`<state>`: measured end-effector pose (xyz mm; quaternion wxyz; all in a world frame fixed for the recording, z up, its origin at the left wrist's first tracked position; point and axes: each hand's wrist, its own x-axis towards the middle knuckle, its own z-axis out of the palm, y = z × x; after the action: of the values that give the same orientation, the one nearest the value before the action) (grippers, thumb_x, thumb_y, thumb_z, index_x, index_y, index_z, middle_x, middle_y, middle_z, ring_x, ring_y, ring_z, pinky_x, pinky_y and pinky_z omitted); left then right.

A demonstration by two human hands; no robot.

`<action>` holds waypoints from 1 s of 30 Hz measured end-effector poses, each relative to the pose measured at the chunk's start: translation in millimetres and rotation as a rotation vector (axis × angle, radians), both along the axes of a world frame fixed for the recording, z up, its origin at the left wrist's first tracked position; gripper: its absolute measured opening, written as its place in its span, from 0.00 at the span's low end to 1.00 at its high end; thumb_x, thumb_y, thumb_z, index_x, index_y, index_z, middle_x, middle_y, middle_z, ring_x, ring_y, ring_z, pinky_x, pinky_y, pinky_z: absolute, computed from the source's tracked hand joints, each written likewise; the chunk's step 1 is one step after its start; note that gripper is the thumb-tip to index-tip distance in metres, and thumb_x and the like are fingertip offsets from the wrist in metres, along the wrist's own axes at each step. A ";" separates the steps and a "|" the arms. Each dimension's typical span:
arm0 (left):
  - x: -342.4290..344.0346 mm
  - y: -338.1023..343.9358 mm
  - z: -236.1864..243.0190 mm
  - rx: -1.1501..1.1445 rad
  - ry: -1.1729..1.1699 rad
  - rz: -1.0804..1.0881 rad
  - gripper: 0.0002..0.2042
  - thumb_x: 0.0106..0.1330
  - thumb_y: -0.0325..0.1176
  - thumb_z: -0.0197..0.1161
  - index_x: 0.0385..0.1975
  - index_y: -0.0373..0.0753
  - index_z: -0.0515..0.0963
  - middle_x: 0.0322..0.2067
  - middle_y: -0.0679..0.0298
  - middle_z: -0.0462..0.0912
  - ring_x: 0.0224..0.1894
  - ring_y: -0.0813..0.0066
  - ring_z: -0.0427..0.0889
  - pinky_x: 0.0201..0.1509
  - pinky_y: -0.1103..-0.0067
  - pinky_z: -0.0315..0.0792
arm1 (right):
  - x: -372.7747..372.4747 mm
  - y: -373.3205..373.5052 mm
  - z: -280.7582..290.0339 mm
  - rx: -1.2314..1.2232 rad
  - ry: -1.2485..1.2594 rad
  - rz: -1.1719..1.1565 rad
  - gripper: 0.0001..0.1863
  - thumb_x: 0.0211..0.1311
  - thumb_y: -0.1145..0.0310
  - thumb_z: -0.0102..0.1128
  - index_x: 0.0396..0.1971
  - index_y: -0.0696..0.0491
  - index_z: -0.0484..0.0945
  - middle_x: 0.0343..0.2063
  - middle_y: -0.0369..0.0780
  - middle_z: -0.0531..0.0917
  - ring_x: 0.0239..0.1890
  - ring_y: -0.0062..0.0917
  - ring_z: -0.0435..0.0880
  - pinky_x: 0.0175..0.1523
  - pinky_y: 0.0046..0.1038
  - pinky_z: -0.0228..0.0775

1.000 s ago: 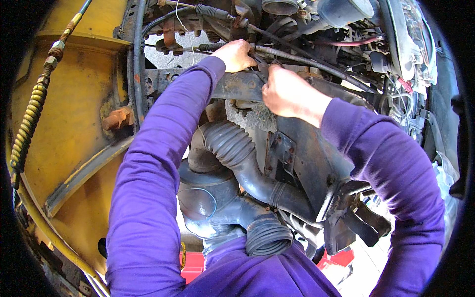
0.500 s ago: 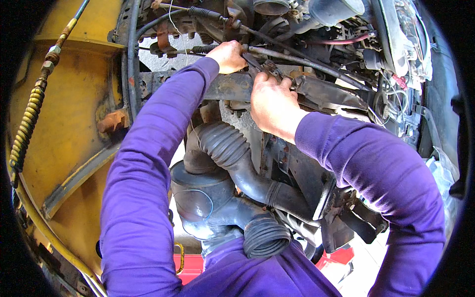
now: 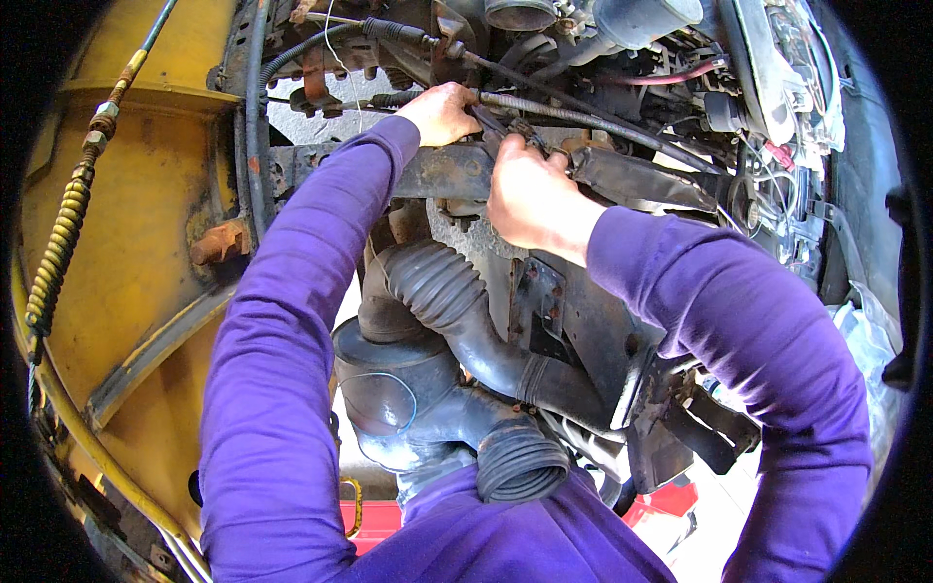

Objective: The person walks to a red car with its hood open and works on the engine bay wiring. They strip wire ends, connect wires to a component, and secure the connections with zip ties.

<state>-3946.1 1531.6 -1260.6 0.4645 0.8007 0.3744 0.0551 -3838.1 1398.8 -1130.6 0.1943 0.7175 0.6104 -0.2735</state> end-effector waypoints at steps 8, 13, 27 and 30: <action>-6.6 6.3 -5.3 -0.015 -0.034 -0.143 0.19 0.57 0.39 0.69 0.43 0.31 0.85 0.39 0.40 0.86 0.44 0.47 0.87 0.50 0.62 0.77 | 15.2 23.7 15.2 -0.104 0.258 -0.272 0.25 0.61 0.70 0.58 0.52 0.74 0.71 0.44 0.63 0.84 0.50 0.49 0.87 0.56 0.40 0.77; -3.7 3.2 -2.3 -0.039 0.020 -0.048 0.21 0.57 0.40 0.72 0.43 0.28 0.85 0.35 0.38 0.85 0.40 0.49 0.87 0.50 0.64 0.78 | 17.5 31.0 16.5 -0.162 0.264 -0.170 0.21 0.57 0.67 0.56 0.42 0.71 0.82 0.44 0.62 0.85 0.53 0.48 0.86 0.55 0.41 0.77; -7.3 4.5 -0.5 -0.151 0.018 -0.049 0.27 0.55 0.46 0.73 0.48 0.30 0.84 0.41 0.41 0.86 0.46 0.50 0.87 0.54 0.66 0.78 | 17.2 19.0 17.5 -0.025 0.126 0.083 0.24 0.60 0.71 0.60 0.52 0.72 0.68 0.43 0.62 0.85 0.52 0.50 0.86 0.63 0.46 0.71; -2.4 -1.0 5.7 -0.048 0.078 -0.029 0.26 0.55 0.47 0.73 0.45 0.29 0.85 0.40 0.39 0.86 0.45 0.48 0.87 0.52 0.64 0.79 | 18.9 18.2 12.8 -0.019 0.074 0.080 0.27 0.60 0.71 0.60 0.54 0.72 0.67 0.44 0.62 0.85 0.51 0.49 0.87 0.64 0.47 0.71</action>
<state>-3948.5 1530.6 -1254.9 0.4696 0.7961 0.3816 0.0080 -3819.2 1417.0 -1117.8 0.1893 0.6801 0.6427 -0.2976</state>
